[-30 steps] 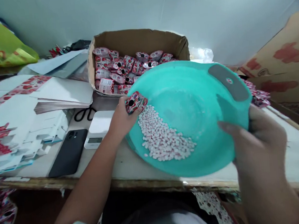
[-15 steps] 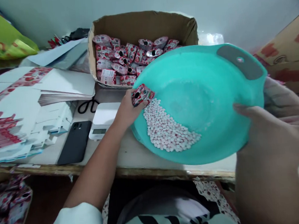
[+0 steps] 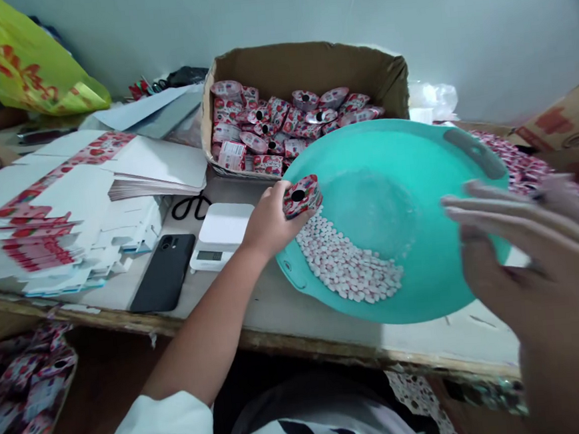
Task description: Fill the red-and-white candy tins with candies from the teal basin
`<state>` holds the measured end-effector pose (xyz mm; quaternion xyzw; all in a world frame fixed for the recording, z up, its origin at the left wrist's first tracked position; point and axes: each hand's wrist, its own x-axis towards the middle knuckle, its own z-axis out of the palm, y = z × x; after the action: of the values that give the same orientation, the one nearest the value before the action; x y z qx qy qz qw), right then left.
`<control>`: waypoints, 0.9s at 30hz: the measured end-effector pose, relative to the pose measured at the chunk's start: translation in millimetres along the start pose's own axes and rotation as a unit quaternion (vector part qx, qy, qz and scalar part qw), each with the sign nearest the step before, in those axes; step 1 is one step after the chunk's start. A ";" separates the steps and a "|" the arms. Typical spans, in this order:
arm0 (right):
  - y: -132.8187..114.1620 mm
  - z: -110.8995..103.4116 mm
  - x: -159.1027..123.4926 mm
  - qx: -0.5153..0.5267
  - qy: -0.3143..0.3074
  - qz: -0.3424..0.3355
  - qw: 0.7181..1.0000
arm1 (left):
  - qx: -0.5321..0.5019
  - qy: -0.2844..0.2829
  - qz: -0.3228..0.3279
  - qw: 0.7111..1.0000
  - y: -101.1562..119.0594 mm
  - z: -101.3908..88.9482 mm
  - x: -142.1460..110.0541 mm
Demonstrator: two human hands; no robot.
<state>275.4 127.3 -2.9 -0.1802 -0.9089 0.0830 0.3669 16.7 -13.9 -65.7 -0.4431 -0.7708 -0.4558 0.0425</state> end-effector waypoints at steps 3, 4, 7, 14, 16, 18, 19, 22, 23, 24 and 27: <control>-15.0 15.0 23.7 -0.040 -0.151 -0.125 0.980 | 0.003 -0.001 0.000 1.000 0.2 -0.3 -0.5; -15.7 23.8 32.7 -0.062 -0.230 -0.124 0.963 | 0.004 -0.003 -0.002 1.000 0.5 -0.5 -0.4; -10.2 54.6 60.6 -0.105 -0.379 -0.103 0.913 | 0.005 -0.002 -0.002 1.000 0.9 -0.6 -0.2; -24.8 104.8 101.0 -0.089 -0.406 -0.114 0.902 | 0.000 0.058 0.046 0.997 -3.9 5.6 1.1; -30.6 111.1 96.8 -0.065 -0.416 -0.119 0.899 | -0.001 0.067 0.049 0.997 -3.3 6.1 1.6; -31.9 112.1 85.6 -0.042 -0.427 -0.123 0.895 | -0.006 0.078 0.035 0.996 -0.8 5.2 2.1; -31.0 110.1 78.1 -0.032 -0.434 -0.125 0.892 | -0.006 0.079 0.024 0.997 0.8 4.3 2.2; -24.4 95.0 54.5 0.011 -0.460 -0.129 0.878 | 0.000 0.055 -0.015 0.998 5.0 1.0 2.2; -21.5 88.0 47.7 0.026 -0.471 -0.126 0.873 | 0.001 0.043 -0.023 0.999 5.8 0.1 2.1; -18.4 80.7 42.1 0.038 -0.484 -0.121 0.866 | 0.001 0.035 -0.030 0.999 6.3 -0.4 1.9; -9.9 61.5 32.5 0.045 -0.511 -0.104 0.852 | -0.004 0.026 -0.043 0.999 7.2 -0.4 1.2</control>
<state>208.3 129.7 -23.5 0.0000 -0.9770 0.1657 -0.1345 21.1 -12.0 -60.1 -0.3976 -0.7863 -0.4713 0.0407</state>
